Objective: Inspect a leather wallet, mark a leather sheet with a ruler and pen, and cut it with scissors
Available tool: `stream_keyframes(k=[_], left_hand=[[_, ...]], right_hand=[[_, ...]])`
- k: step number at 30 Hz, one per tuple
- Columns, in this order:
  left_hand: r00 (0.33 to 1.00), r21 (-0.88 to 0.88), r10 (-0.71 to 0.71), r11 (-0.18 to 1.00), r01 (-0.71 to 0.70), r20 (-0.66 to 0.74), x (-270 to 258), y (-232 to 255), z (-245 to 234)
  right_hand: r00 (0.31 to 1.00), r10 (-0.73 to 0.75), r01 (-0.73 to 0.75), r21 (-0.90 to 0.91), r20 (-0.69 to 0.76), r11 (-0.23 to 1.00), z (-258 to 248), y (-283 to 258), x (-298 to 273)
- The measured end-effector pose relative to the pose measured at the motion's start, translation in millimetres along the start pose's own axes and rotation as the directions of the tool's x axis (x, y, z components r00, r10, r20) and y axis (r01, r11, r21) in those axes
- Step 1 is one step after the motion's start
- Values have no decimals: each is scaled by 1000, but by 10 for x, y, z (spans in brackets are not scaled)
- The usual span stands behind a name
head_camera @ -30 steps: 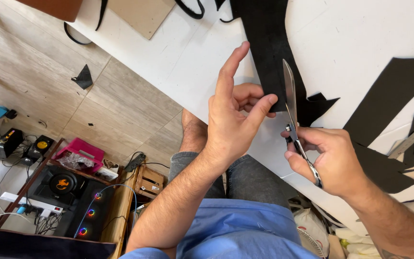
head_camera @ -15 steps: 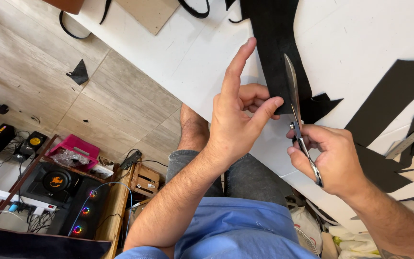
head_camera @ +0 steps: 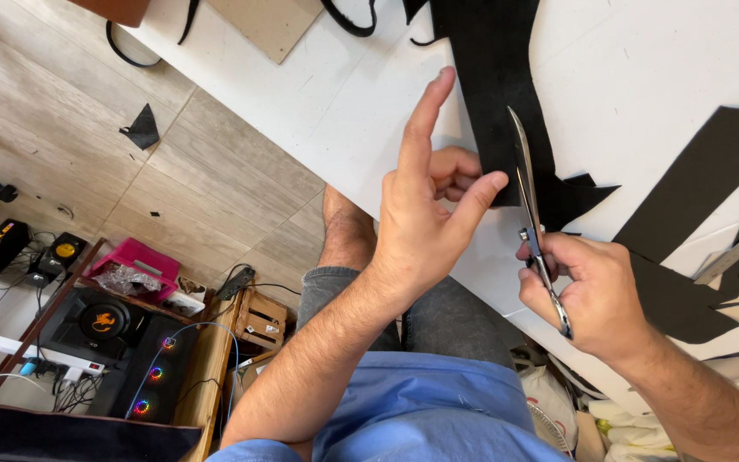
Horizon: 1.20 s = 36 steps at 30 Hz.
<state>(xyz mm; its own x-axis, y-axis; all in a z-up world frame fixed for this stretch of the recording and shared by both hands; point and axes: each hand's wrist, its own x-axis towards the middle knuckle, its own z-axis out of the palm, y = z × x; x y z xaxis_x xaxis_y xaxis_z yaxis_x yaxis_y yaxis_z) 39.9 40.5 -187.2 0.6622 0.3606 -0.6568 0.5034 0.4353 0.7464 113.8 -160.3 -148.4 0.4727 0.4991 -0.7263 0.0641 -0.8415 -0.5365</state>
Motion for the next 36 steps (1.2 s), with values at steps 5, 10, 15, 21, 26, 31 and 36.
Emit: stream_keyframes(k=[5,10,15,21,26,31,36], left_hand=[[995,-132,23,991,-37,-100,64,9,23],[996,-155,21,987,-35,-90,47,-1,15],[996,-138,24,990,-36,-90,32,4,13],[996,-140,30,989,-42,-88,21,-39,-9],[997,-152,26,988,-38,-79,17,-40,-13],[994,-69,62,995,-68,-86,2,-108,-8],[994,-45,75,996,-79,-83,12,-81,2]], right_hand=[[999,-6,5,32,40,999,2,22,7],[997,0,-4,41,76,999,-71,-11,64],[996,-5,3,34,86,999,-98,-111,164],[998,-17,18,-2,68,1000,-58,-96,155],[1000,-13,14,-69,20,998,-17,-68,95],[1000,-23,23,-67,-7,997,30,-34,40],[998,-53,51,-74,-26,996,57,-13,37]])
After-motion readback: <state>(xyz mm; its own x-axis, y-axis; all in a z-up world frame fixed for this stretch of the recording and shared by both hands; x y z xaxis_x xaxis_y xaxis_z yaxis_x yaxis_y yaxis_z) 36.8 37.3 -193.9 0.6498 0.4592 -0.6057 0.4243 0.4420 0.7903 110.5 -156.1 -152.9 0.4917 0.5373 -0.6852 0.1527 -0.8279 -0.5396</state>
